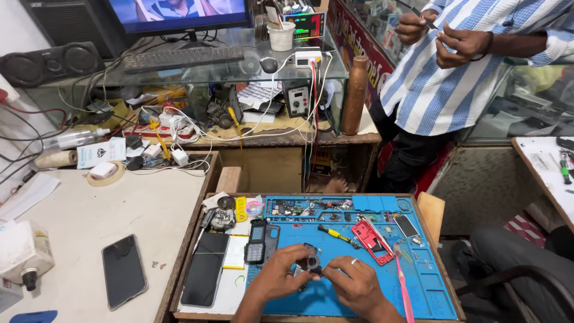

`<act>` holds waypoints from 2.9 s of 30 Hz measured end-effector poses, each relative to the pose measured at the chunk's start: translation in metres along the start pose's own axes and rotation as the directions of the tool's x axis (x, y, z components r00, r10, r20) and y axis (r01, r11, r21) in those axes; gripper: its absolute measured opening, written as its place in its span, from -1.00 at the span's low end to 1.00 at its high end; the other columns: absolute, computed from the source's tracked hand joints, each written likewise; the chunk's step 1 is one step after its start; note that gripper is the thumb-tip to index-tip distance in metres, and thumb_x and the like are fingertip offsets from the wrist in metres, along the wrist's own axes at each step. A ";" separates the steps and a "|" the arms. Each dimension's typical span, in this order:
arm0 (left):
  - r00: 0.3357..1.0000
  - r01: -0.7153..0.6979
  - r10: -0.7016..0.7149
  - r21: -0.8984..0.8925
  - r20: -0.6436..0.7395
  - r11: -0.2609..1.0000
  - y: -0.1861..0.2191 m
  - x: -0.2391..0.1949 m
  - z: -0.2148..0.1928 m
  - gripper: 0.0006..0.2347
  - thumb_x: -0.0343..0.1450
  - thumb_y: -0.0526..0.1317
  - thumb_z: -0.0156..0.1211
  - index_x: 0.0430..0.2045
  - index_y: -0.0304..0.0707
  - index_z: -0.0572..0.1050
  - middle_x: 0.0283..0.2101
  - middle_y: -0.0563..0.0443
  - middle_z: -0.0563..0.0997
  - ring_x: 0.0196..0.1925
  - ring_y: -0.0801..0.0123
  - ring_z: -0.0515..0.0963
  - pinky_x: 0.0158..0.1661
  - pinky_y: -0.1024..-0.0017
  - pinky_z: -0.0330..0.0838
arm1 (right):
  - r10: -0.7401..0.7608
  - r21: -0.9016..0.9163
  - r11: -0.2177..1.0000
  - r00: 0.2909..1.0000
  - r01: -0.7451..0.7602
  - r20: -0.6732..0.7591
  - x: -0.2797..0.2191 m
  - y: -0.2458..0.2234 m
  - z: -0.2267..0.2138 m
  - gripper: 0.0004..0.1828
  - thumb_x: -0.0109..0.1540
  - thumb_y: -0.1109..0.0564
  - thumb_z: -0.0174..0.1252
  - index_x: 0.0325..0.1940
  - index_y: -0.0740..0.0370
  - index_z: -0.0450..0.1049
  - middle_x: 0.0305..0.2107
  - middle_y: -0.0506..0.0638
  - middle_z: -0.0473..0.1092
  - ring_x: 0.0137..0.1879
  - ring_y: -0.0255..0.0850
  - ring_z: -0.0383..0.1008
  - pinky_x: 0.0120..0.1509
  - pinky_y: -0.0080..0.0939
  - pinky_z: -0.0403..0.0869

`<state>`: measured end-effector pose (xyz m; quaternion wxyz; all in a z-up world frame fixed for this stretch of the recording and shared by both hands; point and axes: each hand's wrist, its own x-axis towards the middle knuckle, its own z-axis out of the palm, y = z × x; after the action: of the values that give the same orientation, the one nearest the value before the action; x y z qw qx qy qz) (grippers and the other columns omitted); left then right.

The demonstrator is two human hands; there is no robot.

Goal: The person handles a small cylindrical component and then uses a soldering iron to work on a disassembled mobile phone motherboard. The person manipulates the board and applies the soldering iron to specific points on the circuit.

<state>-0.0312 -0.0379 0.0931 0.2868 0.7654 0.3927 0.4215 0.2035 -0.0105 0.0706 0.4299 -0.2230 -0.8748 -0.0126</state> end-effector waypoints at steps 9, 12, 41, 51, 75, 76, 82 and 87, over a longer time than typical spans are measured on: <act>0.996 0.033 -0.035 0.023 0.080 0.999 0.004 -0.001 -0.007 -0.71 0.31 -0.21 0.42 -0.21 -0.39 0.52 -0.30 -0.14 0.59 -0.31 0.12 0.60 -0.27 0.28 0.49 | -0.030 0.021 0.999 0.997 0.028 0.075 0.010 -0.009 -0.005 -0.68 -0.02 0.30 0.29 -0.18 0.21 0.52 -0.19 0.02 0.51 -0.11 -0.03 0.58 -0.12 -0.08 0.54; 0.999 -0.020 0.016 0.086 0.050 0.996 0.002 -0.003 -0.009 -0.67 0.28 -0.19 0.46 -0.21 -0.39 0.52 -0.29 -0.17 0.58 -0.28 0.03 0.59 -0.25 0.23 0.47 | 0.007 0.026 1.000 0.988 -0.011 0.154 0.007 -0.009 -0.004 -0.72 0.03 0.27 0.35 -0.19 0.23 0.54 -0.25 0.01 0.50 -0.14 -0.03 0.57 -0.15 -0.06 0.52; 0.990 -0.101 0.120 -0.217 0.074 0.971 -0.050 -0.011 -0.006 -0.78 0.43 -0.41 0.19 -0.05 -0.25 0.49 -0.12 -0.07 0.59 -0.05 0.17 0.62 0.00 0.28 0.53 | 0.093 -0.136 0.987 0.995 -0.089 0.029 -0.007 -0.001 0.012 -0.75 0.03 0.39 0.24 -0.27 0.16 0.55 -0.31 0.06 0.49 -0.19 0.01 0.52 -0.15 -0.02 0.46; 0.989 -0.066 0.097 -0.259 0.107 0.964 -0.042 0.009 -0.017 -0.76 0.41 -0.41 0.29 -0.06 -0.31 0.46 -0.05 -0.05 0.56 0.00 0.10 0.62 -0.02 0.27 0.54 | 0.100 -0.111 0.989 0.995 -0.097 0.021 0.008 0.009 0.016 -0.76 0.09 0.40 0.29 -0.23 0.16 0.57 -0.29 -0.02 0.45 -0.10 -0.08 0.51 0.01 -0.05 0.46; 0.995 -0.067 0.071 -0.059 0.074 0.996 -0.031 0.000 -0.009 -0.68 0.36 -0.45 0.22 -0.01 -0.29 0.42 0.01 -0.11 0.48 0.04 0.04 0.59 -0.03 0.25 0.54 | 0.170 -0.018 0.985 0.981 -0.169 0.090 0.020 -0.001 0.004 -0.72 0.06 0.19 0.44 -0.19 0.28 0.57 -0.14 0.13 0.50 -0.02 0.07 0.48 0.13 0.03 0.44; 0.995 -0.068 0.072 -0.054 0.072 0.996 -0.031 0.000 -0.008 -0.70 0.38 -0.44 0.23 -0.01 -0.29 0.42 0.01 -0.11 0.49 0.04 0.02 0.58 -0.02 0.24 0.53 | 0.176 -0.007 0.984 0.979 -0.176 0.100 0.020 -0.001 0.005 -0.77 0.11 0.19 0.45 -0.19 0.23 0.59 -0.13 0.07 0.51 0.00 0.02 0.50 0.16 0.01 0.45; 0.992 -0.043 0.045 -0.014 0.115 0.999 -0.026 0.001 -0.009 -0.75 0.42 -0.39 0.26 -0.05 -0.29 0.42 -0.01 -0.12 0.49 0.00 -0.02 0.57 -0.06 0.18 0.50 | 0.189 0.083 0.977 0.979 -0.196 0.075 0.015 0.002 0.011 -0.86 0.16 0.25 0.43 -0.29 0.21 0.58 -0.25 0.00 0.51 -0.08 -0.07 0.53 0.11 -0.06 0.49; 0.990 -0.035 0.037 -0.020 0.134 0.999 -0.027 0.002 -0.015 -0.73 0.39 -0.42 0.26 -0.06 -0.28 0.42 0.01 -0.10 0.48 0.01 0.01 0.58 -0.06 0.19 0.50 | 0.185 0.117 0.975 0.981 -0.190 0.051 0.006 0.007 0.010 -0.88 0.15 0.30 0.39 -0.31 0.21 0.57 -0.28 -0.01 0.50 -0.11 -0.11 0.56 0.08 -0.10 0.50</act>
<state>-0.0536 -0.0202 0.0800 0.3115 0.7966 0.3548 0.3775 0.1957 0.0005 0.0673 0.4244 -0.2782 -0.8574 0.0858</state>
